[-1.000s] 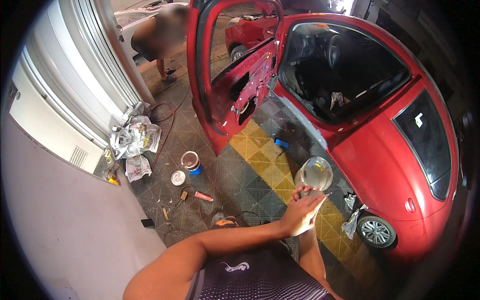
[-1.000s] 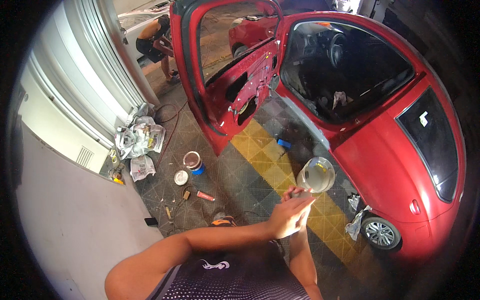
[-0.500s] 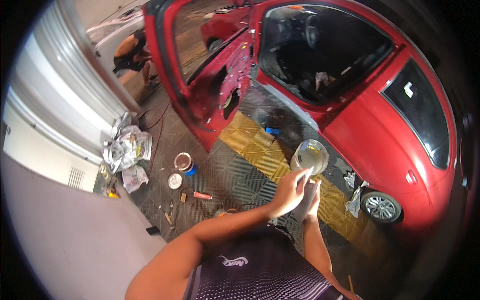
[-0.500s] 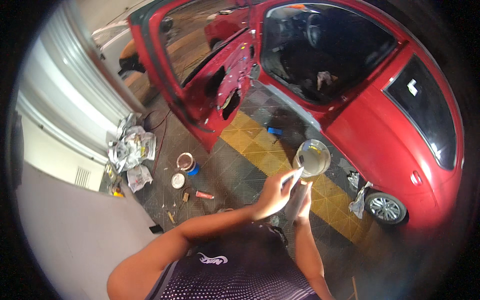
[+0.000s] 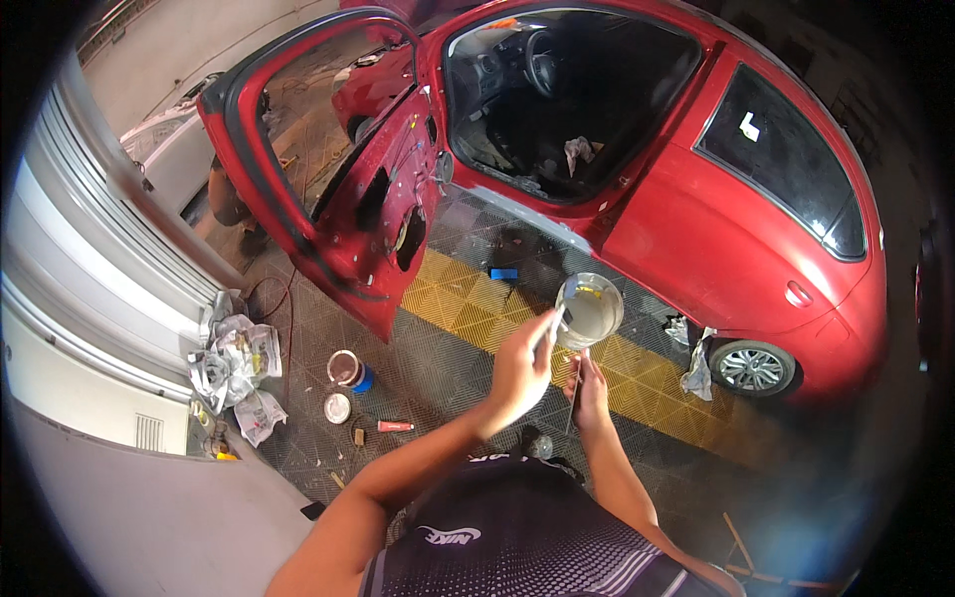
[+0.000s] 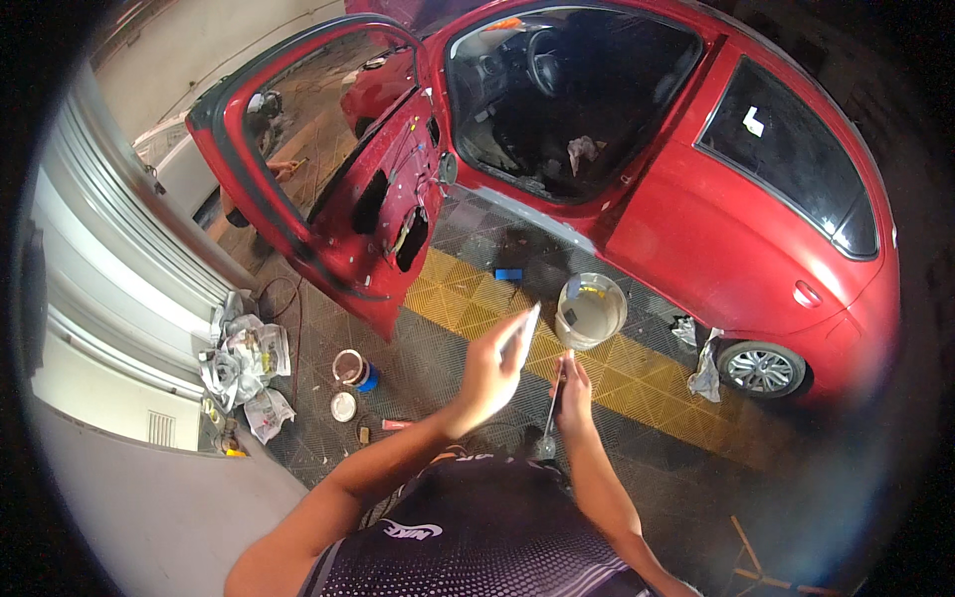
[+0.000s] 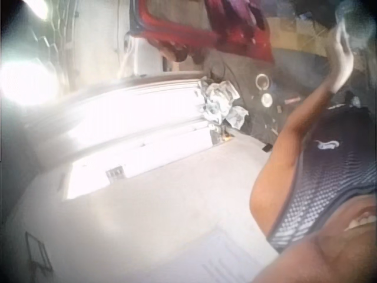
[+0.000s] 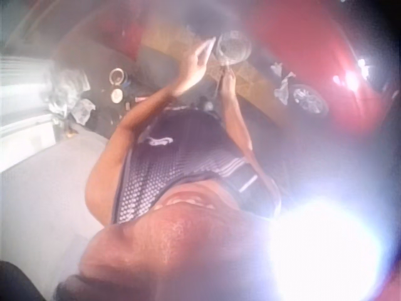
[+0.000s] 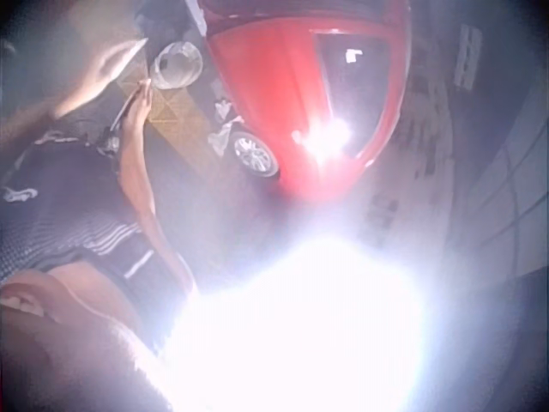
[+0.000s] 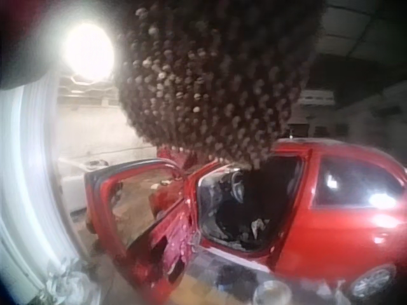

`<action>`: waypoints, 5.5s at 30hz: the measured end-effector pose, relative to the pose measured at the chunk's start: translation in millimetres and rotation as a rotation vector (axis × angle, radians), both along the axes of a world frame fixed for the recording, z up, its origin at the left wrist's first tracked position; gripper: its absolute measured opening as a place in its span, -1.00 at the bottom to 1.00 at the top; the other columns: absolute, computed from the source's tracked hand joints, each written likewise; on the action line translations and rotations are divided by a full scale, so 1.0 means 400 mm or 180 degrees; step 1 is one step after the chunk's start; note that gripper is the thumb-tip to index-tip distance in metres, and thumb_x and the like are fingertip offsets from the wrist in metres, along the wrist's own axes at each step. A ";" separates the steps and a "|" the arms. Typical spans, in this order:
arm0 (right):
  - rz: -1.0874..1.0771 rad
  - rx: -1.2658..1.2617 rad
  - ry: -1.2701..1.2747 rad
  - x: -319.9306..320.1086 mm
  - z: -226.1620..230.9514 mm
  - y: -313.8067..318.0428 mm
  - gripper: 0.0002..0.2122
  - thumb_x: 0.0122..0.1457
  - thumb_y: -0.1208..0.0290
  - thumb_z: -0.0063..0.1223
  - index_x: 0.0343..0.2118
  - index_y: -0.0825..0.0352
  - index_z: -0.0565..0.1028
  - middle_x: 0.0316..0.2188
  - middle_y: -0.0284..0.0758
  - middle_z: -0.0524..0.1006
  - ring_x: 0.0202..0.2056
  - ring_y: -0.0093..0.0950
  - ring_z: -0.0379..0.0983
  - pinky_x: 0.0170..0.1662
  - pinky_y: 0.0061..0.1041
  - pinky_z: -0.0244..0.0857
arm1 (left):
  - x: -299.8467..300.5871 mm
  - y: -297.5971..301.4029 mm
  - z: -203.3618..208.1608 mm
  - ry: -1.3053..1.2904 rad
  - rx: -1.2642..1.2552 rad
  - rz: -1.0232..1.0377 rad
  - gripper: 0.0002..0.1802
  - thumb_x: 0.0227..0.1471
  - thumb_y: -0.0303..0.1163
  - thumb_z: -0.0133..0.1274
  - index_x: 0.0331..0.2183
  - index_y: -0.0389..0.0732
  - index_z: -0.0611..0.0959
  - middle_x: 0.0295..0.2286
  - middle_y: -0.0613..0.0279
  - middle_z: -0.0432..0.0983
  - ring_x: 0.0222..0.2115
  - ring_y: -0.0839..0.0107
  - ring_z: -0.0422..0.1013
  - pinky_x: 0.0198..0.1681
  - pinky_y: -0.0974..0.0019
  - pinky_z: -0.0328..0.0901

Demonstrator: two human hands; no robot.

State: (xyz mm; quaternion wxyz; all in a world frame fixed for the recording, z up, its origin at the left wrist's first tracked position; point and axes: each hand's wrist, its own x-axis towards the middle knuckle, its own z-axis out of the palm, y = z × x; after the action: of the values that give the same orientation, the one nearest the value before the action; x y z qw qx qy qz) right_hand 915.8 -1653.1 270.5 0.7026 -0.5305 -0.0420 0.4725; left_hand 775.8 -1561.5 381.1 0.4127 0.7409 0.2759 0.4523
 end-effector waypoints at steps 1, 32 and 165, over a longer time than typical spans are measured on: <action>0.0028 -0.0482 0.0098 0.003 0.011 -0.007 -0.67 0.42 0.08 -0.03 -0.20 0.32 0.50 -0.39 -0.46 0.45 -0.58 -0.67 0.31 -0.56 -0.68 0.22 | -0.037 -0.034 0.009 0.0425 0.0454 -0.0177 -0.51 0.16 -0.56 0.07 0.14 -0.22 0.52 -0.12 -0.01 0.62 -0.16 0.04 0.58 -0.15 0.22 0.47; 0.0565 0.2293 0.0274 -0.086 0.195 -0.040 -0.20 0.38 -0.22 -0.26 0.43 0.36 0.03 0.33 -0.20 0.22 0.34 -0.31 0.15 0.40 -0.28 0.00 | 0.039 -0.150 0.053 0.0686 0.1532 -0.0029 -0.49 0.05 -0.52 0.11 0.08 -0.25 0.55 -0.13 -0.03 0.56 -0.17 -0.03 0.55 -0.12 0.06 0.45; 0.1043 0.0419 -0.1056 -0.206 0.230 -0.032 -0.74 0.37 0.35 0.13 -0.02 0.43 0.59 -0.27 -0.34 0.67 -0.26 -0.66 0.50 -0.15 -0.56 0.42 | -0.230 -0.018 -0.033 -0.0839 -0.1701 0.0052 -0.60 0.09 -0.63 0.22 -0.05 -0.31 0.48 -0.24 0.20 0.59 -0.25 0.53 0.50 -0.15 0.43 0.38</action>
State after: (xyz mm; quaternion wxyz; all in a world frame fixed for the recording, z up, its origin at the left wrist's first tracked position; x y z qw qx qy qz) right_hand 833.5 -1665.9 362.5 0.6330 -0.5400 -0.2730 0.4828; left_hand 683.6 -1568.8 368.0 0.6218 0.5387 0.3352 0.4591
